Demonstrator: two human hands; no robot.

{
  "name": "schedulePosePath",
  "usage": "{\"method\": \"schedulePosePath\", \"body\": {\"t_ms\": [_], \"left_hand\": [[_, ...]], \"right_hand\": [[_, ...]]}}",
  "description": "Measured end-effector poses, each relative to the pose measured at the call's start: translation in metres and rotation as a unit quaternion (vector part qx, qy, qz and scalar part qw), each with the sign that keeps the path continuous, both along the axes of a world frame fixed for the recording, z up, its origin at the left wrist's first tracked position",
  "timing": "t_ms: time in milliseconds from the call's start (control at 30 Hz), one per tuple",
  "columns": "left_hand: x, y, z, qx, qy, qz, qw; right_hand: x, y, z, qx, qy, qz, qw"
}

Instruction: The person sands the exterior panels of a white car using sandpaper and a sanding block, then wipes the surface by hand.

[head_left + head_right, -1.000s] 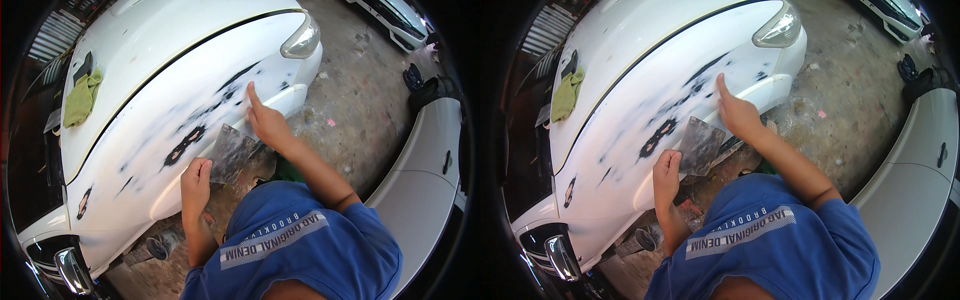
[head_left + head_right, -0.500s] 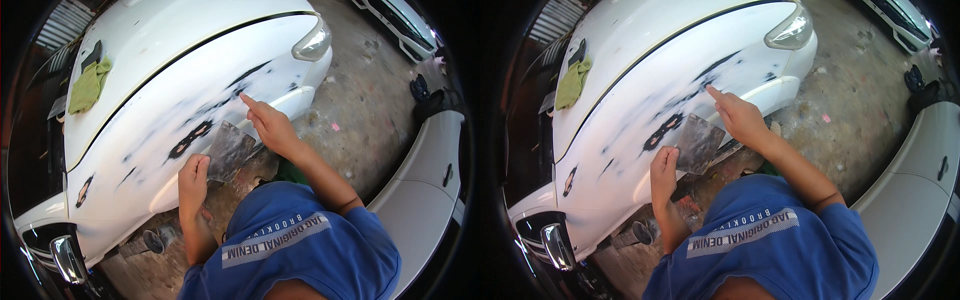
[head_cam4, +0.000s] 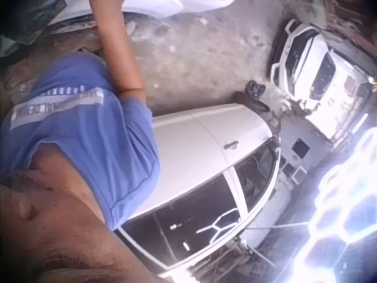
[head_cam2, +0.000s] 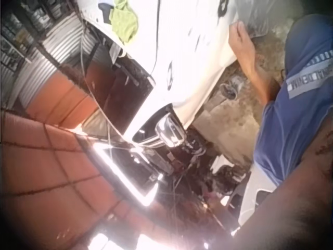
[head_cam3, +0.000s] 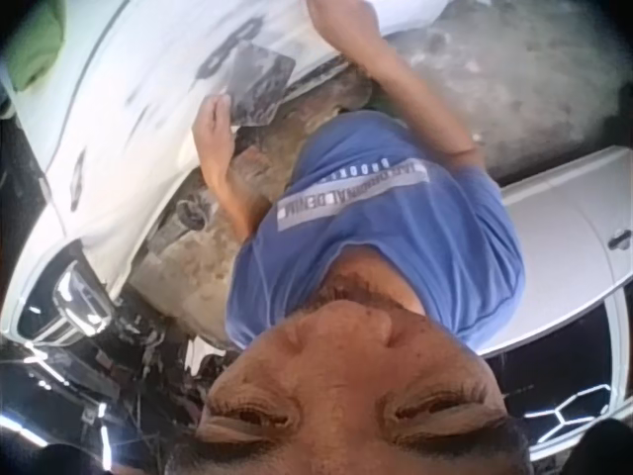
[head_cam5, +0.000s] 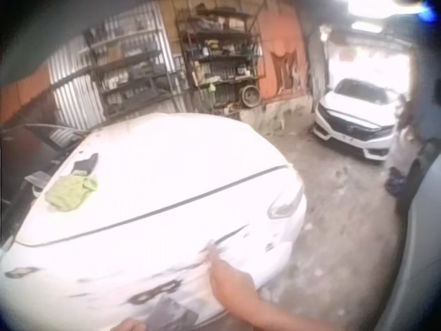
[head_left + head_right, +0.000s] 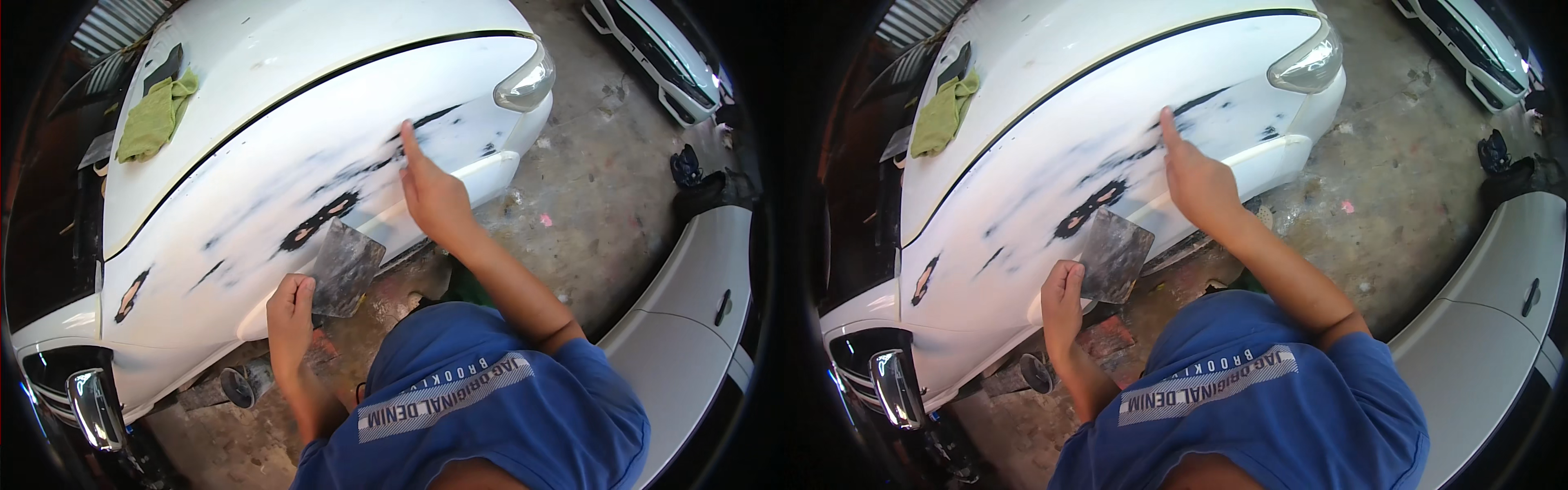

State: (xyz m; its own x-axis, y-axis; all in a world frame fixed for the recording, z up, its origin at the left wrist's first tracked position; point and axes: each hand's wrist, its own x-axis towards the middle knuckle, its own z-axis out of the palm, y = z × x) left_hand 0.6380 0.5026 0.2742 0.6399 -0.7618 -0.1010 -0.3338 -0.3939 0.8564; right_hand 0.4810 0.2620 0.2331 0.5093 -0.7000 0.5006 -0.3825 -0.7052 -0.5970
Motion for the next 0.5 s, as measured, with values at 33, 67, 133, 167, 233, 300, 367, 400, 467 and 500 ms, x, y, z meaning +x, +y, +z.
{"method": "schedulePosePath", "body": {"t_ms": [33,67,133,167,233,300,367,400,467,500], "left_hand": [[0.001,0.002,-0.004,0.0,-0.004,-0.002,1.0],[0.0,-0.002,0.0,-0.001,-0.011,-0.006,1.0],[-0.01,-0.007,0.013,0.025,0.052,0.025,0.998],[-0.015,-0.011,0.02,0.038,0.083,0.039,0.995],[-0.007,-0.01,0.008,0.03,0.021,0.0,0.999],[-0.003,-0.015,0.002,0.018,-0.021,-0.041,0.999],[-0.001,-0.017,0.0,0.001,-0.047,-0.07,0.996],[-0.001,-0.02,-0.003,-0.007,-0.048,-0.08,0.996],[0.004,-0.018,-0.01,-0.019,-0.042,-0.097,0.994],[0.002,-0.017,-0.009,-0.033,-0.035,-0.088,0.995]], "right_hand": [[-0.003,-0.006,-0.002,0.02,0.001,-0.015,1.0],[-0.007,-0.014,-0.004,0.038,0.0,-0.032,0.999],[-0.011,-0.02,-0.004,0.073,0.005,-0.047,0.996],[-0.013,-0.021,-0.003,0.088,0.012,-0.047,0.995],[-0.015,-0.021,-0.001,0.1,0.031,-0.044,0.994],[-0.015,-0.018,0.002,0.088,0.061,-0.054,0.993],[-0.01,-0.012,-0.002,0.102,0.096,-0.049,0.989],[-0.007,-0.012,-0.013,0.083,0.095,-0.056,0.99],[-0.004,-0.007,-0.022,0.048,0.071,-0.028,0.996],[-0.003,-0.005,-0.018,0.048,0.07,-0.006,0.996]]}}
